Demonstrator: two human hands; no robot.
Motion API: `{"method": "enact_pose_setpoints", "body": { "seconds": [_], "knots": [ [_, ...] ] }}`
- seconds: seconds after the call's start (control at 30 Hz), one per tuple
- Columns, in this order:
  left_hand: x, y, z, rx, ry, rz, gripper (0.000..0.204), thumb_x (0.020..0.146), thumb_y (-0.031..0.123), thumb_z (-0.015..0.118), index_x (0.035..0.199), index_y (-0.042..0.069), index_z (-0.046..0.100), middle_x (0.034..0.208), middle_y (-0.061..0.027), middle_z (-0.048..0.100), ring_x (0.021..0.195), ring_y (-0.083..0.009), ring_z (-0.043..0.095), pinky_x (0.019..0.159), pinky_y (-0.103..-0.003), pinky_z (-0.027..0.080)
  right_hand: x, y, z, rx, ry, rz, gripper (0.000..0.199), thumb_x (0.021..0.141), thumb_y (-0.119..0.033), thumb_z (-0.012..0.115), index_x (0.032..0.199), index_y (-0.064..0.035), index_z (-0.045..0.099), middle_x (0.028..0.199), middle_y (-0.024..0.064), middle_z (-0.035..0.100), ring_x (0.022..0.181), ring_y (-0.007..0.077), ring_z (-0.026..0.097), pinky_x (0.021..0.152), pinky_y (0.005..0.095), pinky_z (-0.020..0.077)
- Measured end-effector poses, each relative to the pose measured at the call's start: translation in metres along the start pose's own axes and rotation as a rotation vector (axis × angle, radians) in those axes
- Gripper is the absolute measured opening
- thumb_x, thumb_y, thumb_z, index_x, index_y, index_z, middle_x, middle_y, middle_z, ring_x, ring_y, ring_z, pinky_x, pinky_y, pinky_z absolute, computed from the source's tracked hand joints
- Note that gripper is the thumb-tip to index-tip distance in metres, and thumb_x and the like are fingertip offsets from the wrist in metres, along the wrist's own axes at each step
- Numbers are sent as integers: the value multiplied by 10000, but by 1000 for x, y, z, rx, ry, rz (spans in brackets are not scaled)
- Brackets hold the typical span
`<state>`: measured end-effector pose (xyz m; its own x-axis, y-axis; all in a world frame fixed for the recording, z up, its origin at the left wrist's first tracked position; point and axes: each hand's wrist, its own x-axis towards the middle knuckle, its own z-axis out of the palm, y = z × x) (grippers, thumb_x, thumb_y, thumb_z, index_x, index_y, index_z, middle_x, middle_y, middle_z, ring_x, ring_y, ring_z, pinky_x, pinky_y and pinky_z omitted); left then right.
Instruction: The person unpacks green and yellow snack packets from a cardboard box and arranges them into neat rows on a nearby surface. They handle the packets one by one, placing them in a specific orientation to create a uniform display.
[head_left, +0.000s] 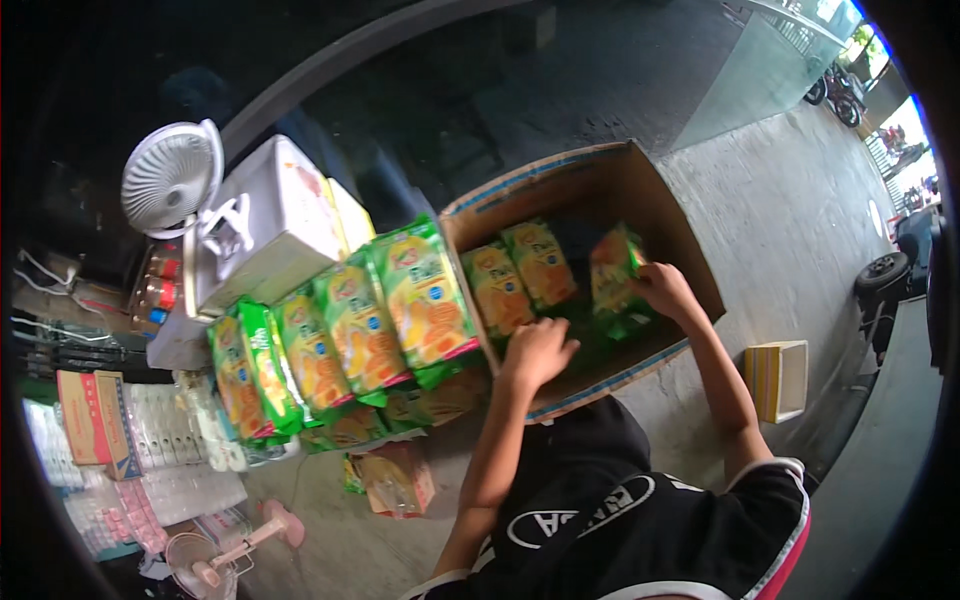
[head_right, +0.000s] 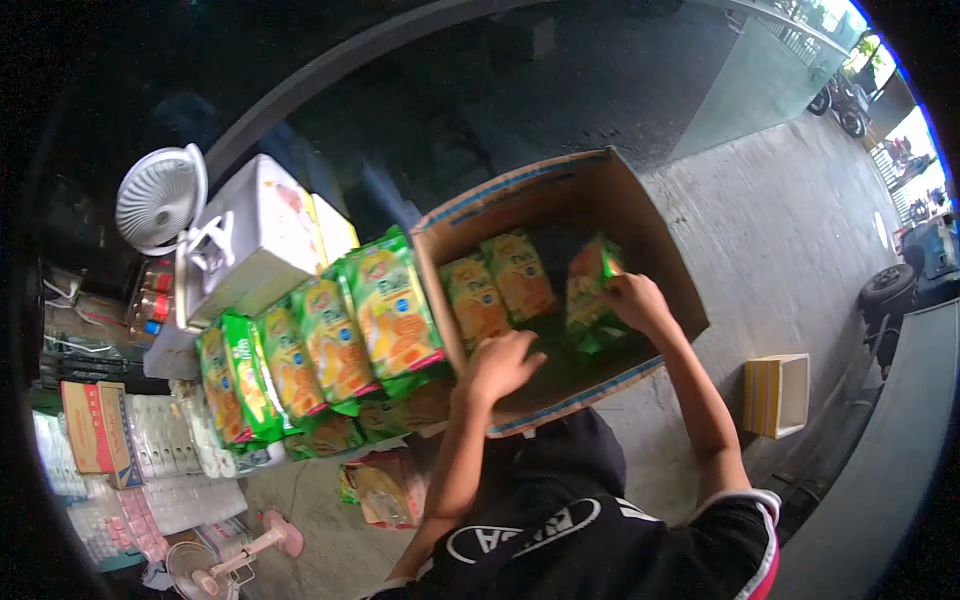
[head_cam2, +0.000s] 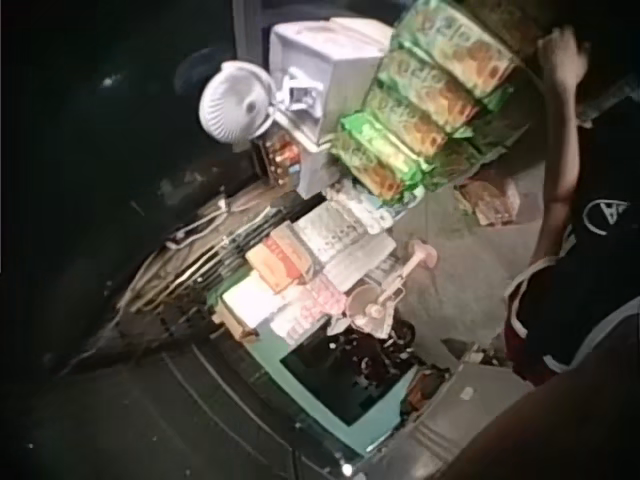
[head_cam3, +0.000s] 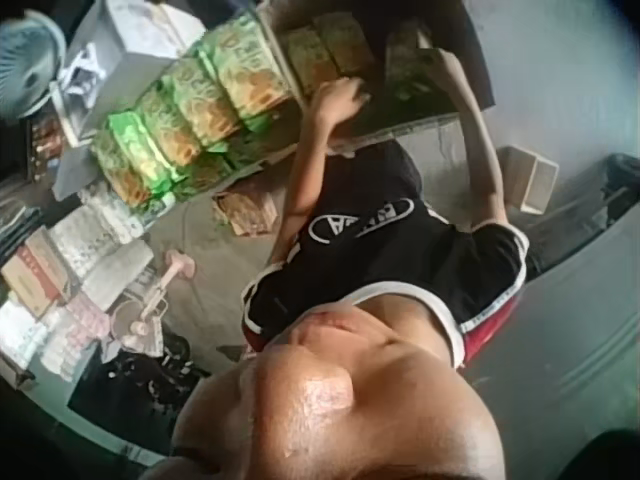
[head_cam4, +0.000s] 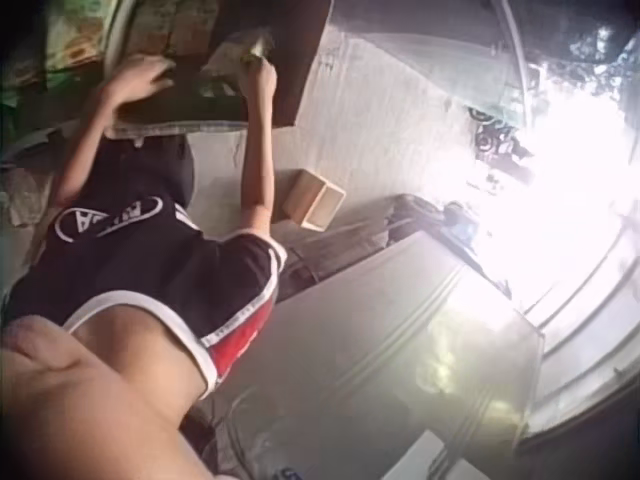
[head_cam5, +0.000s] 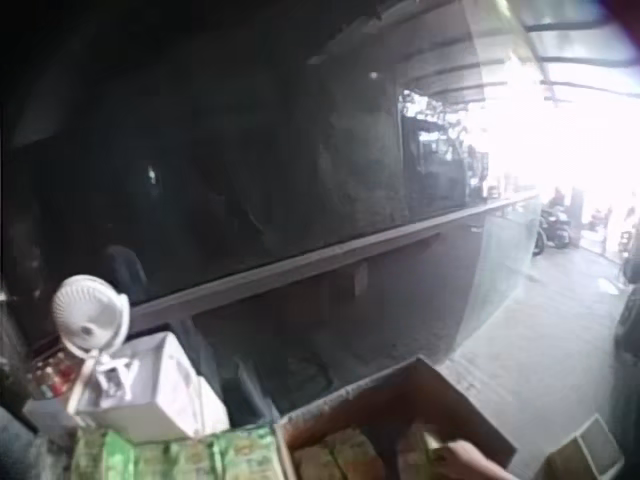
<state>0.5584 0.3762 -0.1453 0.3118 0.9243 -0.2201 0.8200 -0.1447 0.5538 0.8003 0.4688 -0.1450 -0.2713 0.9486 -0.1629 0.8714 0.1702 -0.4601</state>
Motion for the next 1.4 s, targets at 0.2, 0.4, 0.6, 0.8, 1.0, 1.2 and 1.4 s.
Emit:
{"method": "enact_pose_setpoints", "body": {
  "seconds": [0.2,0.4,0.6,0.8,1.0,1.2,1.4],
  "knots": [
    [27,-17,44,-292,-106,-224,410,867,317,512,1175,46,505,1132,-142,563,1042,-311,535,856,-415,441,90,64,36,86,93,-253,197,760,-248,586,785,-54,611,705,182,592,692,377,581,602,455,461],
    [26,-66,119,31,-727,-586,472,804,303,550,1214,77,489,1169,-179,545,1080,-329,519,874,-436,437,138,149,153,-32,-289,-29,258,740,-261,581,888,-60,648,874,196,625,840,352,604,747,428,466],
    [24,-80,147,-188,-64,-481,424,793,292,560,1147,66,510,1075,-199,579,1016,-354,544,847,-432,448,140,165,218,424,-211,5,550,752,-282,635,1206,-14,478,1142,195,555,1052,264,532,893,386,410],
    [9,-87,144,-110,-248,-611,420,805,349,549,1089,40,544,1032,-209,594,992,-357,553,833,-431,450,161,176,207,550,-340,-74,734,656,-103,710,1296,-31,356,1154,176,537,1025,264,534,876,381,446],
    [9,-89,148,-272,-121,-553,423,815,369,536,1088,46,562,1043,-207,593,1002,-351,554,840,-430,450,156,164,146,570,-672,222,524,644,-49,686,1128,-70,487,937,122,587,742,223,602,566,336,530],
    [14,-77,131,-97,-290,-564,397,815,308,517,1125,62,554,1050,-195,591,1007,-342,550,846,-418,451,111,101,31,749,-442,139,129,765,3,566,860,-44,493,705,59,554,598,176,597,498,324,537],
    [20,-77,151,-27,-417,-466,410,806,302,519,1143,68,539,1111,-171,567,1044,-325,530,861,-435,442,23,12,4,781,-1013,1,223,790,-77,592,1004,-46,537,725,107,659,636,187,647,553,287,536]
  ]
}}
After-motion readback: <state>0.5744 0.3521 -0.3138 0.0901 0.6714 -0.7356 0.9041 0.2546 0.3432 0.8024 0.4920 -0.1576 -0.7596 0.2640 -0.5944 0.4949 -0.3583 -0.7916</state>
